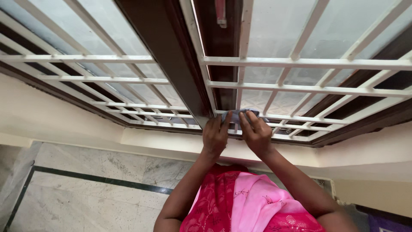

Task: The person wipes a white metal window grill with a cloth by hand, moving the cloth along the bars and into the corners.

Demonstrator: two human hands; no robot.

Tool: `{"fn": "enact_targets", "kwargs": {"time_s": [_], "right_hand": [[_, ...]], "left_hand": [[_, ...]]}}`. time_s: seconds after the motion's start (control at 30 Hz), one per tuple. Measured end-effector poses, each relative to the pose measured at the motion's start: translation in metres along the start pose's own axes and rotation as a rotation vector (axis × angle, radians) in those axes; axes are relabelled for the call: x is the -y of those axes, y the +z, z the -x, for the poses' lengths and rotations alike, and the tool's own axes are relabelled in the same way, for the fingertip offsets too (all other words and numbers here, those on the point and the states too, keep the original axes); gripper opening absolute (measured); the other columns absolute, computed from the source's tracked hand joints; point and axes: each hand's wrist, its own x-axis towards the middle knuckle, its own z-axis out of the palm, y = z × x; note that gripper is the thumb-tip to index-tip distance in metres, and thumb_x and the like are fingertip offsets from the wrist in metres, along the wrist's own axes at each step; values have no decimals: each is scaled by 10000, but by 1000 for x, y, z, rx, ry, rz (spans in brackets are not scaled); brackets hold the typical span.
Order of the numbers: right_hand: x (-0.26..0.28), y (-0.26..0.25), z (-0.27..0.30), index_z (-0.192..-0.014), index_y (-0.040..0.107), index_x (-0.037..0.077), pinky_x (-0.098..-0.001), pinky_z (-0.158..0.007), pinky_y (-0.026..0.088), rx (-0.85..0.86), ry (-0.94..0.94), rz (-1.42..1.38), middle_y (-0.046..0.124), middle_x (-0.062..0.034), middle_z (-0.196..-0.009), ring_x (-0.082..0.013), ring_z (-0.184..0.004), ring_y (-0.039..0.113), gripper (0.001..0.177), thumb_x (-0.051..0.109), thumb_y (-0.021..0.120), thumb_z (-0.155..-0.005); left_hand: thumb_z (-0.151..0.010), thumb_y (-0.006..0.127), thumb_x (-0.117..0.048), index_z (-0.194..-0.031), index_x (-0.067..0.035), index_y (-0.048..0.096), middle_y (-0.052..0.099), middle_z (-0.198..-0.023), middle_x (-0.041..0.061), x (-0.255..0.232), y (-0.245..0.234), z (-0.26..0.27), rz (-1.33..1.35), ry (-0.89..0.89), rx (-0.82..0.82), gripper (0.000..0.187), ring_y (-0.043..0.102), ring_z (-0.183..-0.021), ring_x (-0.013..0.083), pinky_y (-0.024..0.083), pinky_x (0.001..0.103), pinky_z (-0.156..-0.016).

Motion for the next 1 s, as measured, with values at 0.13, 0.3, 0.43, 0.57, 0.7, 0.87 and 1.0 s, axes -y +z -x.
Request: {"fn": "enact_targets", "kwargs": {"time_s": [0.13, 0.3, 0.43, 0.57, 0.7, 0.87, 1.0], "right_hand": [[20, -4, -25, -1218, 706, 19, -345, -649, 584, -29, -1, -226, 660, -145, -1125, -248, -803, 715, 360, 7, 825, -878], [20, -31, -69, -1211, 555, -15, -411, -862, 598, -287, 55, -245, 634, -228, -1242, -383, -1068, 707, 380, 54, 827, -956], [15, -17, -81, -1190, 562, -12, -432, -915, 583, -278, 192, -342, 639, -232, -1224, -398, -1115, 694, 292, 2, 765, -982], [4, 6, -57, -1210, 543, -6, -437, -930, 584, -235, 128, -417, 640, -230, -1300, -401, -1156, 690, 269, -24, 718, -1006], [8, -1, -30, -1136, 615, -8, -450, -879, 552, -53, 138, -267, 683, -197, -1225, -368, -1020, 671, 245, -63, 720, -921], [10, -46, -20, -1099, 651, 36, -426, -846, 520, -153, 47, -40, 706, -132, -1169, -302, -1008, 658, 294, -49, 779, -848], [-5, -79, -33, -1123, 668, 42, -421, -810, 494, -371, 44, 102, 606, -130, -1064, -297, -959, 598, 303, -80, 831, -899]], "left_hand": [[-811, 641, 81, -1363, -41, 658, 649, -1176, 208, 7, -30, -14, -12, -108, 14, 565, 668, -933, 355, 567, 437, -775], [-1007, 637, 16, -1430, -2, 557, 561, -1433, 279, -27, -45, -75, 387, -173, -229, 431, 670, -1215, 432, 609, 412, -935], [-1019, 601, 15, -1446, -4, 570, 581, -1427, 264, -36, -25, -87, 674, -376, -141, 428, 732, -1032, 337, 613, 355, -771], [-995, 648, -6, -1369, -79, 678, 676, -1239, 154, -21, 8, -57, 572, -311, -188, 382, 730, -991, 329, 610, 383, -813], [-890, 670, -2, -1283, -48, 670, 673, -1169, 138, -12, -1, -28, 291, -135, -109, 395, 664, -1024, 356, 548, 450, -901], [-912, 693, -8, -1259, -63, 722, 671, -1092, 129, -32, -38, -37, 422, -117, 40, 353, 652, -959, 324, 537, 453, -862], [-983, 700, -46, -1263, -48, 701, 710, -1121, 148, -67, -34, -80, 666, -208, 31, 280, 674, -957, 329, 551, 436, -842]]}}
